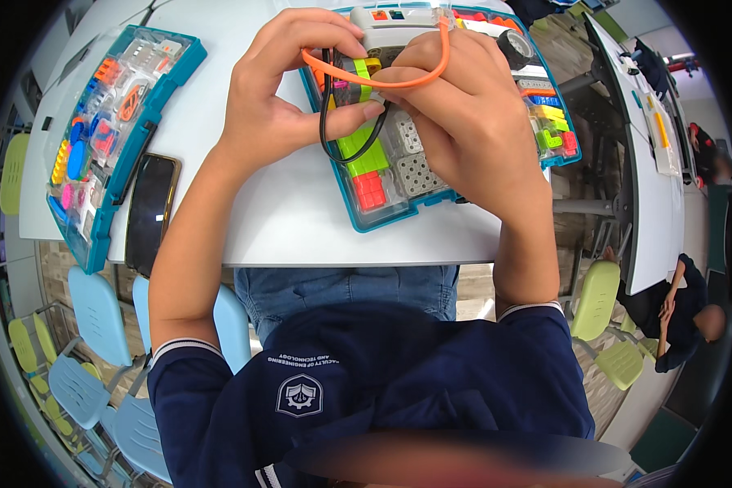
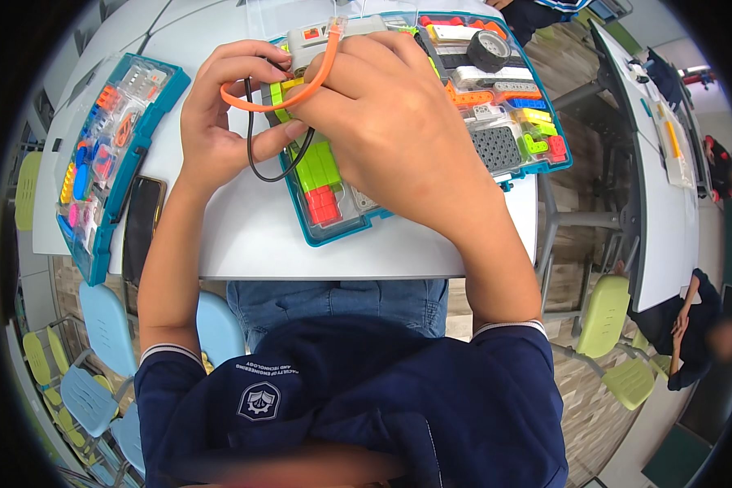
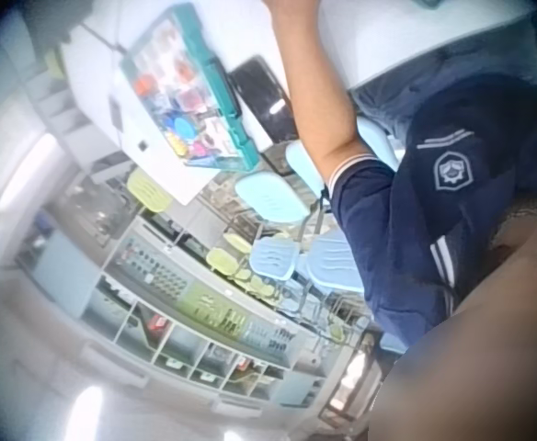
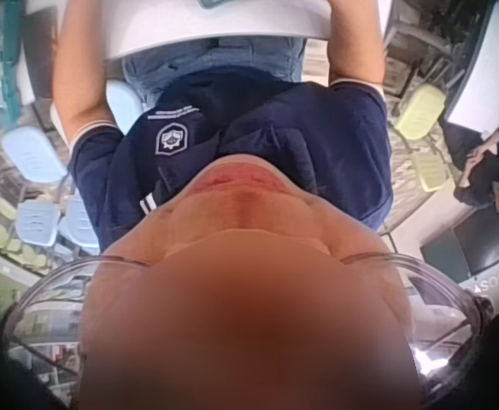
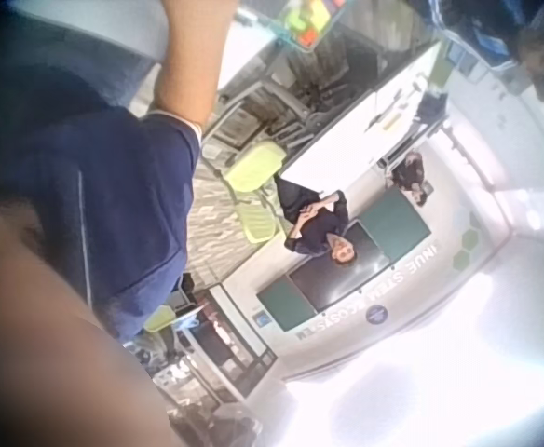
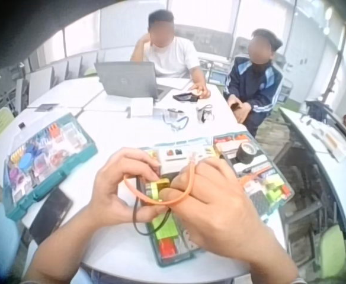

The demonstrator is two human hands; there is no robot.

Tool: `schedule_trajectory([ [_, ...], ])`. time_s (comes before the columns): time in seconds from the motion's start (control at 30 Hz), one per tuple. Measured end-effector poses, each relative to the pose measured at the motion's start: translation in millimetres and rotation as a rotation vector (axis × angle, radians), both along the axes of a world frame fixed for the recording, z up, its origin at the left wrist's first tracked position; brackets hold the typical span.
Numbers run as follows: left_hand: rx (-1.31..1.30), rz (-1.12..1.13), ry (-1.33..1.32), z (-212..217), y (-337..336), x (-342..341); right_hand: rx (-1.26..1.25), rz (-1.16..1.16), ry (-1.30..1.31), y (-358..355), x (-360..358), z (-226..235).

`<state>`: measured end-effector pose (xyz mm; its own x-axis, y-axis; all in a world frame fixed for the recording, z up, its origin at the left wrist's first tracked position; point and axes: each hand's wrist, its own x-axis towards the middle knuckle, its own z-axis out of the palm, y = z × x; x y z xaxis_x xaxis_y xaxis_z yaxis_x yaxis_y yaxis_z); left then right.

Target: The person assembles a small electronics kit by connecting wires to a breadboard and attaching a motor. They then attach a small orange wheel to the motor shaft and test the assembly.

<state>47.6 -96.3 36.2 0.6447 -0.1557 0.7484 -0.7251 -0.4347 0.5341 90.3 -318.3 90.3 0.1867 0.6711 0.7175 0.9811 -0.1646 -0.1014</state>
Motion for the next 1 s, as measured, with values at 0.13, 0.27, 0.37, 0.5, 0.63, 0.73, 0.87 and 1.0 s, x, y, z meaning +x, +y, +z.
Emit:
schedule_trajectory([
  [0.13,0.008,-0.007,-0.015,0.8,-0.7,-0.2,-0.012,-0.012,0.002,-1.8,-0.9,1.8],
  [0.27,0.027,-0.001,-0.023,1.5,-2.4,-1.5,-0.017,-0.017,0.006,-4.4,-1.3,3.1],
  [0.37,0.044,0.008,-0.025,2.3,-3.5,-2.6,-0.020,-0.012,0.003,-5.3,-0.6,3.7],
  [0.5,0.053,0.016,-0.035,3.7,-4.2,-3.6,-0.032,0.017,0.025,-6.6,0.3,4.6],
  [0.63,0.032,0.034,-0.026,3.8,-4.1,-2.8,-0.043,0.064,0.062,-8.3,1.7,4.6],
  [0.73,0.031,0.024,-0.053,1.9,-4.5,-1.9,-0.018,0.091,0.072,-7.1,4.6,3.0],
  [0.87,0.016,0.041,-0.041,-2.3,-3.7,-1.9,0.042,0.093,0.134,-4.0,6.1,0.4],
  [1.0,0.047,0.045,-0.090,-5.6,-0.2,0.1,0.087,0.060,0.193,-2.1,0.6,-0.9],
])
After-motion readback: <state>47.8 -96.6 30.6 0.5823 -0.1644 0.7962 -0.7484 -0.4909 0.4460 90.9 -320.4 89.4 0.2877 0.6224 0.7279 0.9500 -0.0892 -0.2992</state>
